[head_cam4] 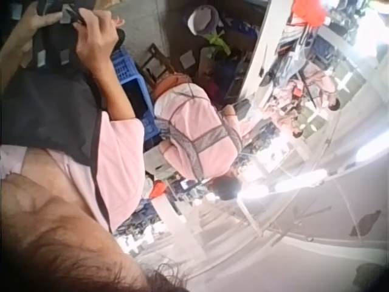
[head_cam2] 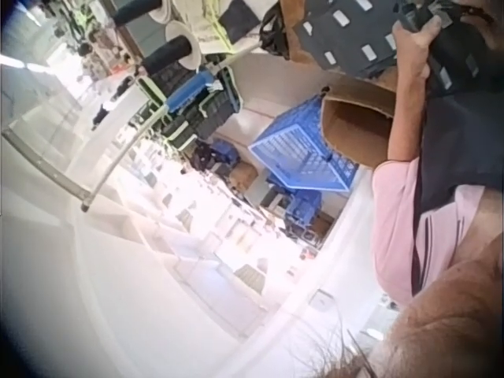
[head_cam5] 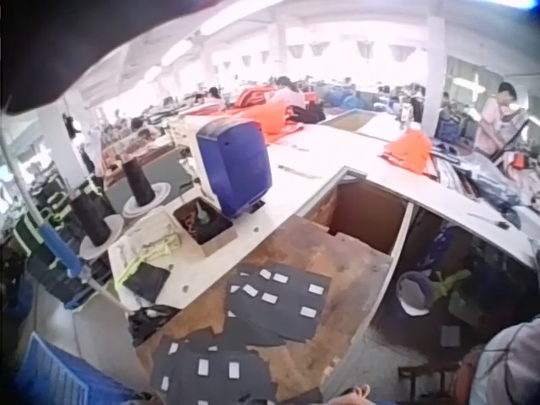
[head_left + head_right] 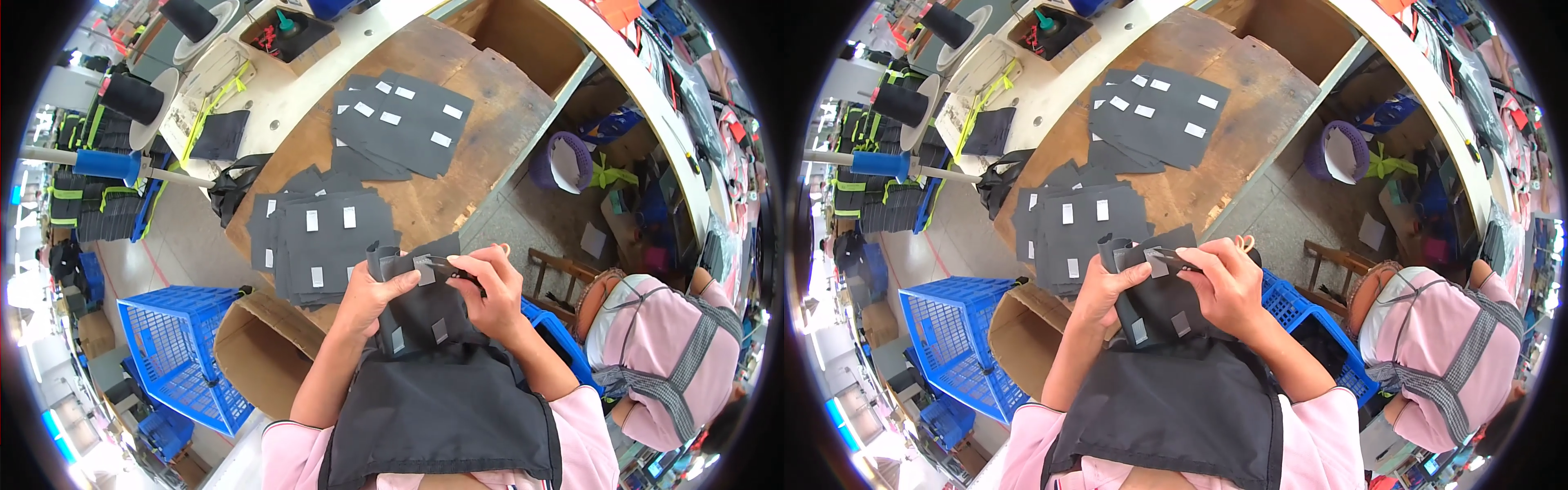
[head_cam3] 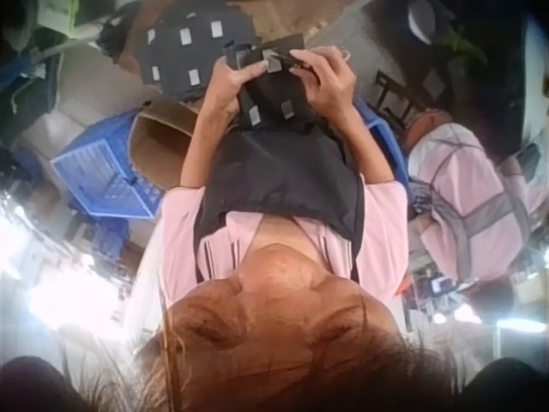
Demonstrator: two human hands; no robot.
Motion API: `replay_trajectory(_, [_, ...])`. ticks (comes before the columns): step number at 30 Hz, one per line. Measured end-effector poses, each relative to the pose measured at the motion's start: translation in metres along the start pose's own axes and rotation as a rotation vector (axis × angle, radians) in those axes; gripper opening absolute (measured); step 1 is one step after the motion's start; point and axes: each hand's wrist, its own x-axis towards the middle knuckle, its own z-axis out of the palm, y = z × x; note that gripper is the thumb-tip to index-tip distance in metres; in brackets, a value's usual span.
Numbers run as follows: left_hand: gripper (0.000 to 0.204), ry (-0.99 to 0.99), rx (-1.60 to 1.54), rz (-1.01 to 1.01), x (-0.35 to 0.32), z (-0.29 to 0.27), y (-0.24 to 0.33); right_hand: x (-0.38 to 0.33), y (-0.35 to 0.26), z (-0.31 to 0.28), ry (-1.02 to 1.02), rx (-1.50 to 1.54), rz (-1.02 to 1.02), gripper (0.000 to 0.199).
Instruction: Removing white stickers from small black fabric components in a factory environment.
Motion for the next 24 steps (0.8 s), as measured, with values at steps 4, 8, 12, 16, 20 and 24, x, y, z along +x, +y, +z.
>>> replay_trajectory(4, [0.031,-0.01,-0.02,0.0,0.004,0.002,0.005,0.004,0.006,0.008,-0.05,-0.015,0.046,0.03])
replay_trajectory(8, [0.033,0.053,-0.043,-0.039,0.005,-0.005,0.01,0.01,0.005,0.012,-0.03,0.078,0.112,0.028])
replay_trajectory(12, [0.036,0.191,-0.013,-0.017,0.006,-0.011,0.021,0.019,0.028,0.027,-0.099,0.096,0.176,0.023])
replay_trajectory(16, [0.065,0.463,0.543,0.328,0.028,-0.08,0.015,0.054,0.1,0.044,0.027,0.046,0.412,0.032])
replay_trajectory(20, [0.097,0.937,1.322,0.342,0.038,-0.097,0.008,0.103,0.161,0.057,0.008,-0.175,0.691,0.046])
replay_trajectory(24, [0.094,0.774,1.424,0.404,0.045,-0.075,0.002,0.142,0.209,0.073,0.105,-0.358,0.743,0.052])
